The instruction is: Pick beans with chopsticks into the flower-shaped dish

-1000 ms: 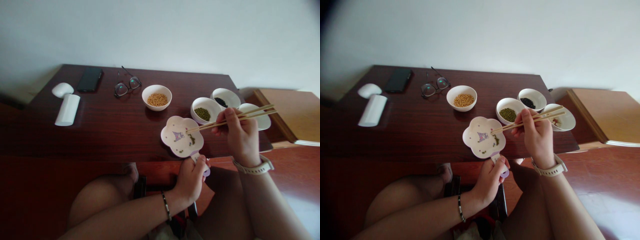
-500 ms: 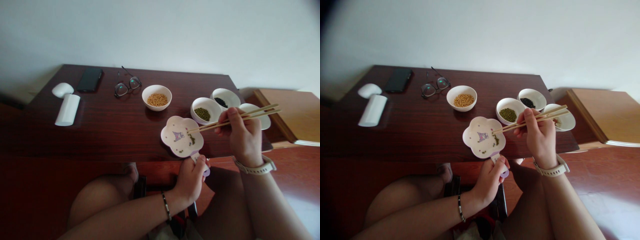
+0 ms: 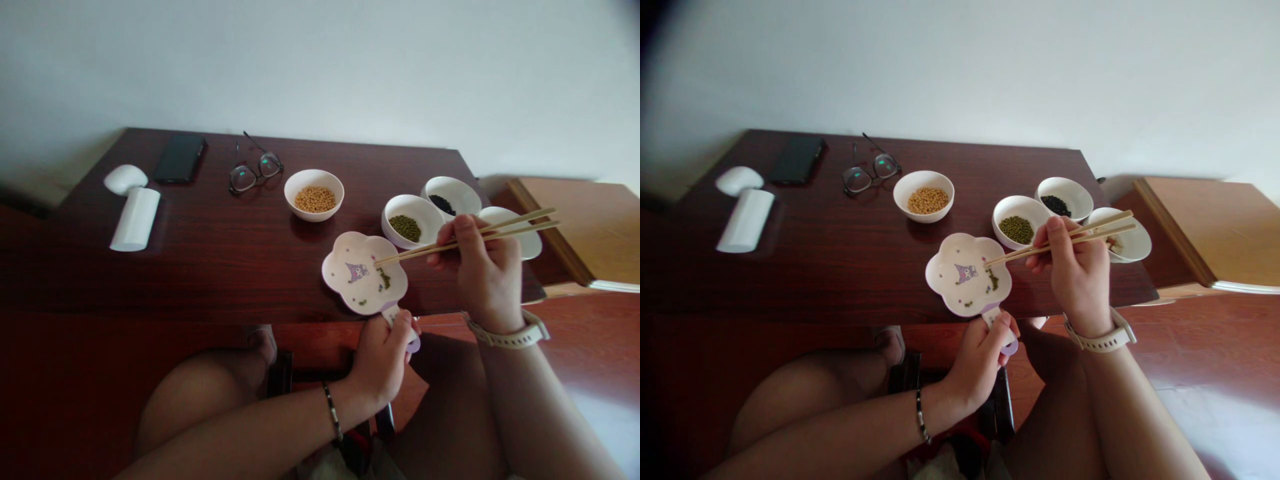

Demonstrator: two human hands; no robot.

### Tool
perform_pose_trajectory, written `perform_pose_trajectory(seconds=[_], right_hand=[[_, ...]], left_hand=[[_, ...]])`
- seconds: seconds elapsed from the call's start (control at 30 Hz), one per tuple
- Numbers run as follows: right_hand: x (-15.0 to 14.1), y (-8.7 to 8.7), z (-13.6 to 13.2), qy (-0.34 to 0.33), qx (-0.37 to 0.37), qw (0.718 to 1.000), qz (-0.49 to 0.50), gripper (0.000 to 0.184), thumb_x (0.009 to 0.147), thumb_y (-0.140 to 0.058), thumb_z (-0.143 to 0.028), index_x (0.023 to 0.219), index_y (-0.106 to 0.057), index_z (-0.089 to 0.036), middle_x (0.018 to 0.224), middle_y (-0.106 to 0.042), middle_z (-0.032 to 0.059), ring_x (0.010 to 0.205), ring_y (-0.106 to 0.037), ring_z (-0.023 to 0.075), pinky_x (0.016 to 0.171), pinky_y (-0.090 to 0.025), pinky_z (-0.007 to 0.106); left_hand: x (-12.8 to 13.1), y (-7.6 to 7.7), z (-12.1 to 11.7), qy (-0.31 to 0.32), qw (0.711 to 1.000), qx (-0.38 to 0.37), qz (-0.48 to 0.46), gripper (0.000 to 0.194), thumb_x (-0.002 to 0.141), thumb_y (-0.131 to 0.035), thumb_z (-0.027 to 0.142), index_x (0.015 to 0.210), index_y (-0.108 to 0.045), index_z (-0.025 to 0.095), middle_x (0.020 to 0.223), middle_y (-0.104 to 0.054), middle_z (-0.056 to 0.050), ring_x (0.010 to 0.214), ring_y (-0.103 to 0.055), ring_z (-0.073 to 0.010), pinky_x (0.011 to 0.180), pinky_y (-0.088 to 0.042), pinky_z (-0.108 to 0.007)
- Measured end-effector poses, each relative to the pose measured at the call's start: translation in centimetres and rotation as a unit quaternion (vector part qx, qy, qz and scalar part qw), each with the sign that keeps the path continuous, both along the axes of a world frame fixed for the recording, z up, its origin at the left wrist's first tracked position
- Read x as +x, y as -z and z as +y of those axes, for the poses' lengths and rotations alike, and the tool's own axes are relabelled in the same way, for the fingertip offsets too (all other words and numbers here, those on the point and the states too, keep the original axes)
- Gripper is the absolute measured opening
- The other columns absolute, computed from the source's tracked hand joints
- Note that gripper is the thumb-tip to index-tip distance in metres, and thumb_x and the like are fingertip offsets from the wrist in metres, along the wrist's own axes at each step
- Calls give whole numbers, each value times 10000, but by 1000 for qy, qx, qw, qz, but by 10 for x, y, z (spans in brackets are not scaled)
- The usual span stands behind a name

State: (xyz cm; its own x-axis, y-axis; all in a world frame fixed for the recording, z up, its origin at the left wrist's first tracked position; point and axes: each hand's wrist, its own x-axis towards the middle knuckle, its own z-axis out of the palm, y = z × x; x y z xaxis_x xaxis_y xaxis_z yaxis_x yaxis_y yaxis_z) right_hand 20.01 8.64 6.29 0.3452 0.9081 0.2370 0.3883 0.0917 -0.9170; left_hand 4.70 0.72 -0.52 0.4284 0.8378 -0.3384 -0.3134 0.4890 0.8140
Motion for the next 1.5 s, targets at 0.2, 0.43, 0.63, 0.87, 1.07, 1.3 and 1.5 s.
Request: perform_pose_trajectory(seconds=[0.2, 0.43, 0.63, 0.87, 1.07, 1.3, 1.5], right_hand=[[0, -5, -3, 23, 11, 1000, -15, 467, 1091, -613, -557, 775, -676, -218, 588, -642, 5, 486, -607, 133, 443, -460, 260], [-6, -10, -8, 14, 9, 997, -75, 475, 1109, -574, -565, 804, -702, -224, 620, -662, 11, 510, -616, 137, 476, -493, 274], [-4, -9, -7, 15, 10, 997, -72, 458, 1107, -592, -534, 792, -691, -217, 615, -659, 0, 506, -624, 124, 470, -499, 252], [-6, -8, -7, 24, 31, 997, -63, 478, 1102, -597, -538, 758, -677, -216, 591, -645, -1, 496, -616, 119, 459, -469, 242], [-3, -12, -1, 57, 135, 989, 31, 396, 1048, -673, -434, 735, -668, -192, 584, -612, 2, 427, -587, 125, 357, -401, 250], [28, -8, 15, 149, 295, 944, -9, 423, 1069, -610, -406, 707, -657, -194, 564, -573, -30, 417, -591, 96, 372, -453, 219], [17, -13, 3, 143, 212, 967, 9, 398, 1041, -633, -411, 707, -659, -196, 584, -577, 8, 425, -585, 133, 356, -414, 278]], left_hand=[[-1, 2, -1, -1, 1000, 7, 12, 434, 1081, -500, 528, 831, -608, 190, 609, -460, 45, 542, -398, -115, 551, -308, -279], [-2, -1, -1, 3, 1000, 10, 14, 416, 1079, -491, 504, 815, -584, 197, 608, -455, 48, 543, -395, -113, 548, -304, -281], [-1, 0, 0, 3, 1000, 12, 13, 410, 1080, -486, 485, 804, -580, 197, 607, -456, 48, 540, -394, -111, 563, -322, -281], [-1, -1, 0, 4, 1000, 3, 11, 412, 1075, -496, 498, 811, -590, 196, 606, -454, 46, 534, -383, -113, 550, -312, -281], [-1, 2, -1, 1, 1000, 10, 9, 418, 1086, -489, 499, 825, -603, 193, 616, -464, 42, 542, -392, -114, 556, -322, -278], [-1, 5, -2, 1, 1000, 15, 12, 427, 1096, -486, 507, 842, -615, 190, 607, -468, 46, 542, -398, -116, 567, -335, -279], [-1, 4, -1, 1, 1000, 12, 15, 426, 1102, -474, 491, 834, -612, 191, 594, -454, 48, 543, -395, -121, 563, -326, -286]])
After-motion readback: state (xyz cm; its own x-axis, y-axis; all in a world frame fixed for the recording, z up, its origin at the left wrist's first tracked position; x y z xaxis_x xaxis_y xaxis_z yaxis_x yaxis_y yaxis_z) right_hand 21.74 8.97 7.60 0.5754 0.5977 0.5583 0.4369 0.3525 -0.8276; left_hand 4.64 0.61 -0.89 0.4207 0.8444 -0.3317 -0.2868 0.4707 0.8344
